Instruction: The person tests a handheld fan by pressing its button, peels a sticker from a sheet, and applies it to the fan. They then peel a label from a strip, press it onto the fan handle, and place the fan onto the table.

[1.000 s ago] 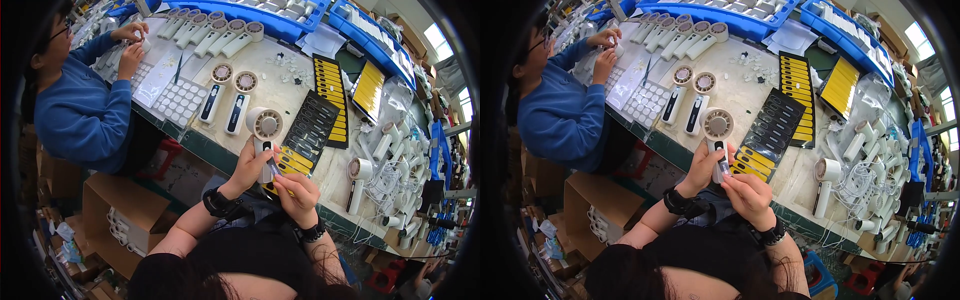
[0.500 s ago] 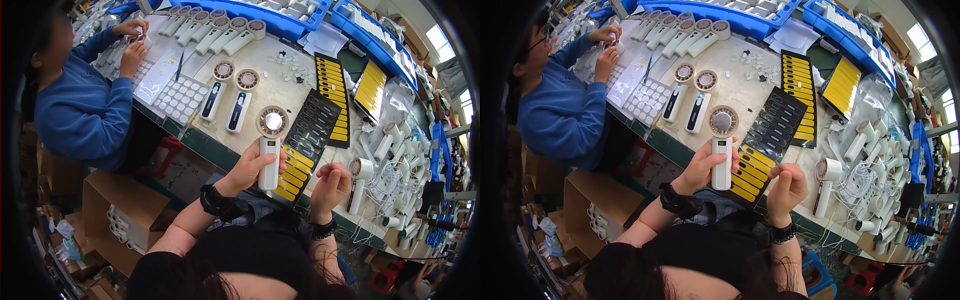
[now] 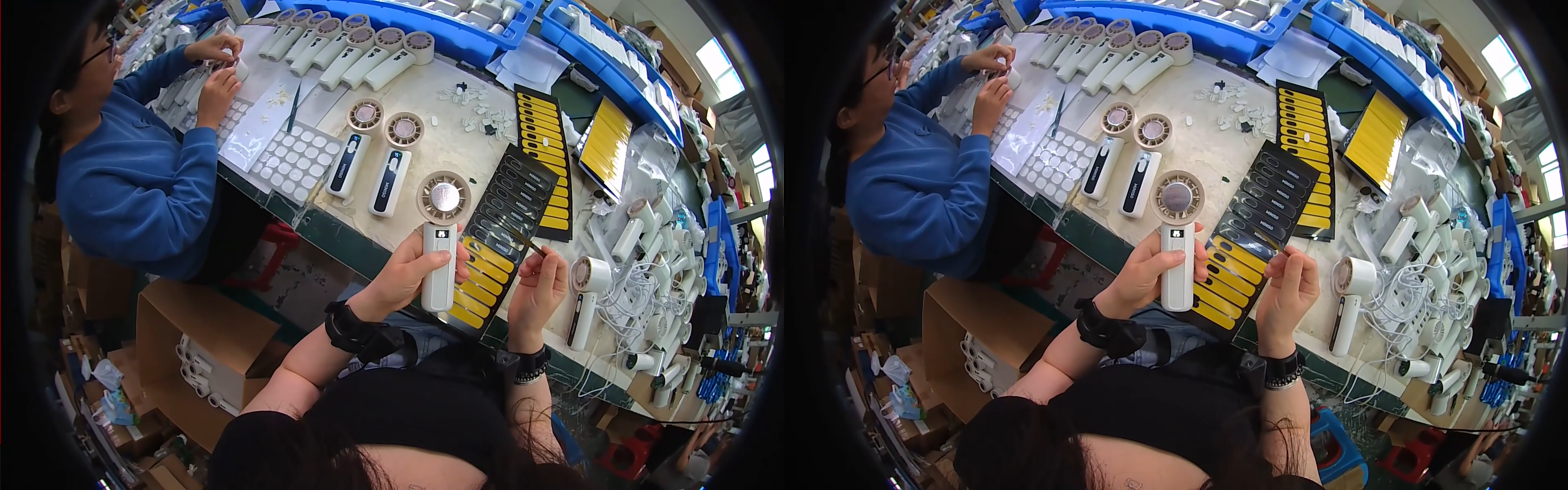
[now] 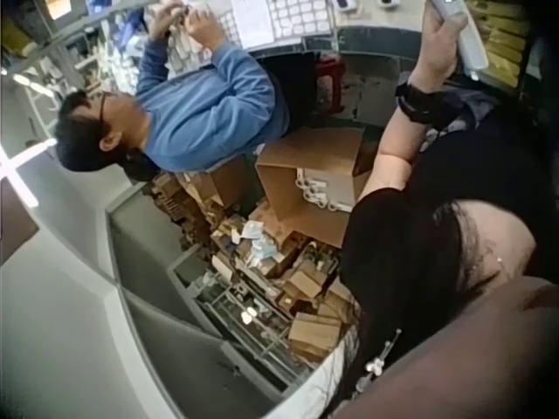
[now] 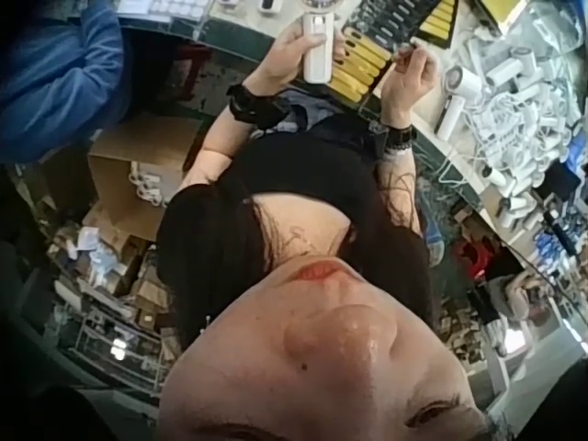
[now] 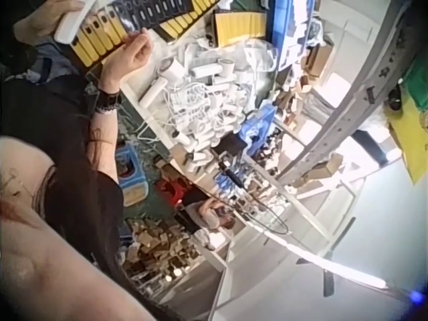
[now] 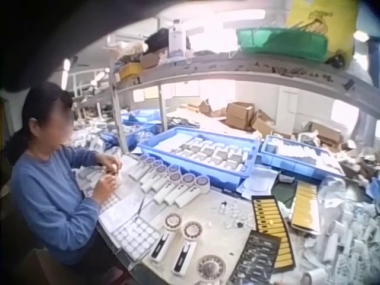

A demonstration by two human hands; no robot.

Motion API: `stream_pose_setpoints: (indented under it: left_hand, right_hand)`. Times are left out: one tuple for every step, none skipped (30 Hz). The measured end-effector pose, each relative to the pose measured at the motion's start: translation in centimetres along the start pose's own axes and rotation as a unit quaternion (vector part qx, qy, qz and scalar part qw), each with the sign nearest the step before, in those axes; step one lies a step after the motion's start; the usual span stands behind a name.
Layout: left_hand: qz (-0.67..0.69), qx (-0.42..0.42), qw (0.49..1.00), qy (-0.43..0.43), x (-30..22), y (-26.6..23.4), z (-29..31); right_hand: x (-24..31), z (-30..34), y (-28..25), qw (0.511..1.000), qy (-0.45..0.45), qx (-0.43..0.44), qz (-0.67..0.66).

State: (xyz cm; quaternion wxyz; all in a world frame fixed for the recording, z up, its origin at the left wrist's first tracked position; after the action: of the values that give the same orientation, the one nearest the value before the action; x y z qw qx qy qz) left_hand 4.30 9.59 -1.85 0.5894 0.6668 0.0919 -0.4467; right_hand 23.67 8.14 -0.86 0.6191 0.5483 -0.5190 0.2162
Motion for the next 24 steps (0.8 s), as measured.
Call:
stream_pose_setpoints:
  left_hand:
    - [-0.003, -0.004, 1.0, 0.0, -0.01, -0.09, 0.0]
    - [-0.003, -0.004, 1.0, 0.0, -0.02, -0.12, -0.01]
    - [-0.003, -0.004, 1.0, 0.0, -0.01, -0.13, -0.02]
    - [-0.003, -0.004, 1.0, 0.0, 0.0, -0.13, -0.03]
    - [-0.003, -0.003, 1.0, 0.001, 0.02, -0.11, -0.04]
    - [-0.003, -0.003, 1.0, 0.001, 0.02, -0.1, -0.04]
    - [-0.006, -0.014, 1.0, -0.003, 0.08, -0.25, -0.02]
    - [-0.01, -0.024, 1.0, -0.006, 0.15, -0.4, 0.0]
    - [-0.014, -0.035, 0.999, -0.009, 0.21, -0.57, 0.01]
    - [-0.014, -0.035, 0.999, -0.009, 0.21, -0.58, -0.01]
    - [-0.014, -0.035, 0.999, -0.009, 0.2, -0.6, -0.02]
    - [-0.015, -0.036, 0.999, -0.01, 0.2, -0.62, -0.03]
    - [-0.016, -0.036, 0.999, -0.01, 0.19, -0.63, -0.05]
    - [-0.015, -0.036, 0.999, -0.01, 0.17, -0.63, -0.06]
    - [-0.013, -0.035, 0.999, -0.009, 0.13, -0.62, -0.08]
    - [-0.01, -0.035, 0.999, -0.008, 0.09, -0.61, -0.08]
    - [-0.008, -0.035, 0.999, -0.006, 0.06, -0.6, -0.08]
    - [-0.008, -0.035, 0.999, -0.006, 0.1, -0.62, -0.07]
    - [-0.007, -0.034, 0.999, -0.005, 0.17, -0.66, -0.05]
    - [-0.006, -0.034, 0.999, -0.005, 0.25, -0.71, -0.03]
    - [-0.006, -0.033, 0.999, -0.004, 0.28, -0.72, -0.05]
    - [-0.006, -0.033, 0.999, -0.004, 0.23, -0.67, -0.06]
    - [-0.005, -0.037, 0.999, -0.005, 0.16, -0.67, -0.03]
    - [-0.005, -0.041, 0.999, -0.006, 0.1, -0.66, 0.0]
  right_hand:
    - [-0.24, -0.06, -0.12, 1.0, 0.005, -0.005, -0.004]
    - [-0.46, -0.1, -0.24, 1.0, 0.011, -0.009, -0.009]
    - [-0.63, -0.12, -0.35, 1.0, 0.016, -0.014, -0.013]
    - [-0.67, -0.13, -0.36, 1.0, 0.016, -0.013, -0.013]
    - [-0.73, -0.13, -0.39, 1.0, 0.018, -0.013, -0.012]
    - [-0.79, -0.12, -0.4, 1.0, 0.02, -0.014, -0.012]
    - [-0.84, -0.12, -0.4, 1.0, 0.022, -0.014, -0.012]
    - [-0.85, -0.13, -0.38, 1.0, 0.022, -0.014, -0.011]
    - [-0.86, -0.13, -0.34, 1.0, 0.023, -0.013, -0.011]
    - [-0.88, -0.14, -0.3, 1.0, 0.023, -0.012, -0.011]
    - [-0.89, -0.14, -0.26, 1.0, 0.024, -0.011, -0.011]
    - [-0.89, -0.15, -0.25, 1.0, 0.024, -0.011, -0.011]
    - [-0.9, -0.16, -0.24, 1.0, 0.024, -0.011, -0.01]
    - [-0.91, -0.16, -0.23, 1.0, 0.024, -0.01, -0.009]
    - [-0.92, -0.16, -0.22, 1.0, 0.024, -0.01, -0.008]
    - [-0.94, -0.16, -0.22, 1.0, 0.024, -0.009, -0.009]
    - [-0.98, -0.16, -0.22, 1.0, 0.025, -0.01, -0.01]
    - [-1.01, -0.15, -0.22, 1.0, 0.026, -0.01, -0.011]
    - [-1.04, -0.14, -0.21, 1.0, 0.027, -0.01, -0.012]
    - [-1.01, -0.12, -0.18, 1.0, 0.027, -0.009, -0.012]
    - [-0.97, -0.12, -0.12, 0.999, 0.028, -0.009, -0.012]
    - [-0.93, -0.11, -0.07, 0.999, 0.029, -0.009, -0.012]
    - [-0.92, -0.09, -0.04, 0.999, 0.03, -0.008, -0.013]
    - [-0.94, -0.07, -0.04, 0.999, 0.03, -0.008, -0.012]
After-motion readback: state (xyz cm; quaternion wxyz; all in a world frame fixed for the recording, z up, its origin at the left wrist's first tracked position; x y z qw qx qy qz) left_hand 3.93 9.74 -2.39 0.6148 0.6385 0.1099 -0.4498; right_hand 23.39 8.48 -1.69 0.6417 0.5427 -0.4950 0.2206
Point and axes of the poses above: each hand's wrist, its own z-axis away from the middle knuckle, its own y-axis out of the palm, x = y × z, the point moved 9 cm from there along -z, towards the middle knuckle
